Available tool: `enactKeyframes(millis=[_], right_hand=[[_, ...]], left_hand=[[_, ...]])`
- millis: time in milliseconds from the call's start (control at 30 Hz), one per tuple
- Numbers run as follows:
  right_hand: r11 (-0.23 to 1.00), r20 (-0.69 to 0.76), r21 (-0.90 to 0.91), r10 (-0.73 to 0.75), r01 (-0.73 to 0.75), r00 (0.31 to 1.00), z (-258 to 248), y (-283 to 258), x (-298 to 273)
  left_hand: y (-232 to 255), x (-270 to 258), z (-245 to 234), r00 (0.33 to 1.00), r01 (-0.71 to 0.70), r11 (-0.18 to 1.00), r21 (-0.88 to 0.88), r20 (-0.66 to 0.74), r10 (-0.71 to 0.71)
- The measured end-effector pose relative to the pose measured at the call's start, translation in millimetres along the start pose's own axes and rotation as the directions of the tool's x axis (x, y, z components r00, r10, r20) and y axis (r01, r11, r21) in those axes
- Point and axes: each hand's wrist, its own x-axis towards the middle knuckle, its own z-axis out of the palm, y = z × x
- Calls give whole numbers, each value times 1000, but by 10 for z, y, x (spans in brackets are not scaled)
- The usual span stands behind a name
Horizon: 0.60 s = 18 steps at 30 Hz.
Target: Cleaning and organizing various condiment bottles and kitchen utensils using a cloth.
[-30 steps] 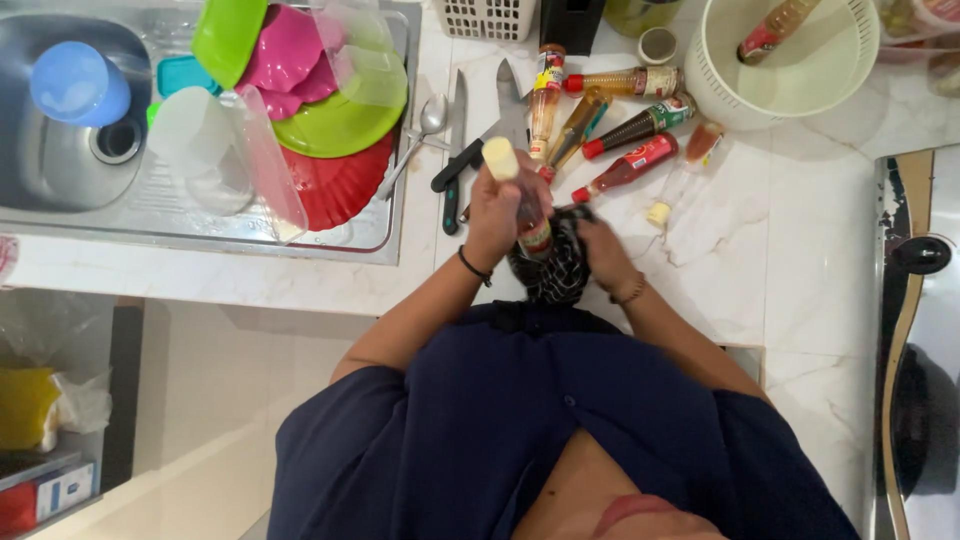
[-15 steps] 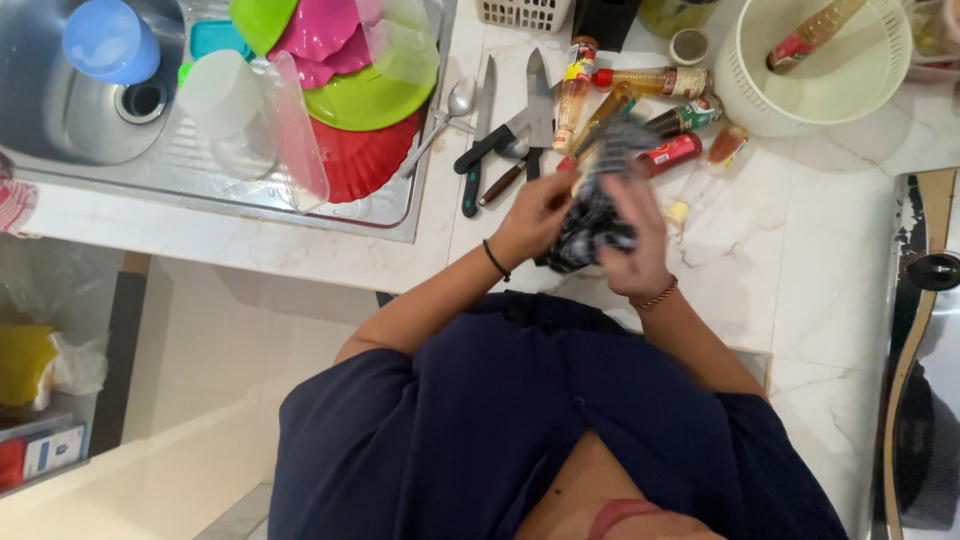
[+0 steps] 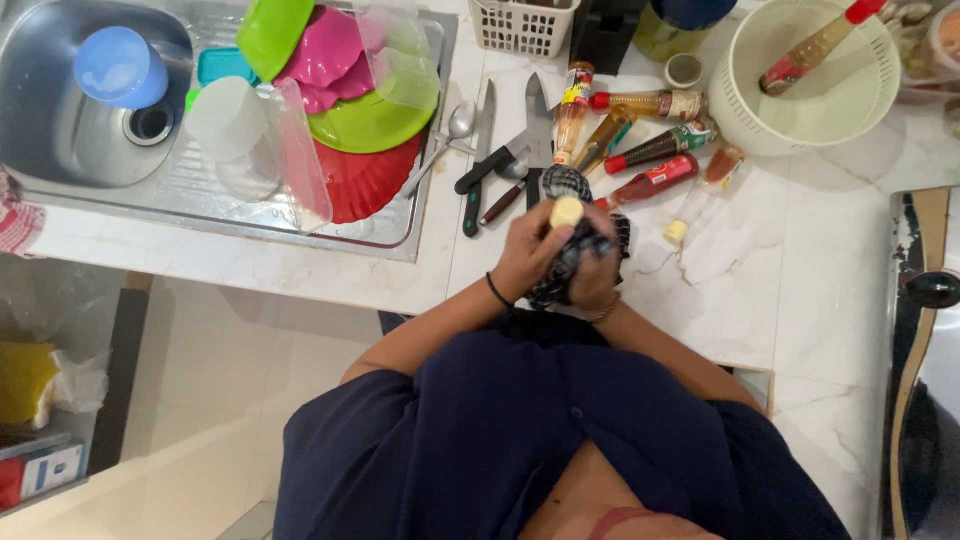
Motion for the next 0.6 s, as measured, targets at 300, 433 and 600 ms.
enactKeyframes(millis=[300,433,600], right_hand=[[947,169,-289,-92,138,981,141,-90,51],[757,174,493,396,-428,901,161,432,-152],[87,507,653,688,-752,520,86,908,-173]], left_hand=[[174,183,-3,946,-281,922,-267,-236,220],[227,191,-62,940,-328,895,-303,-198,278],[341,237,-220,837,-546,829,-118,-55,544]])
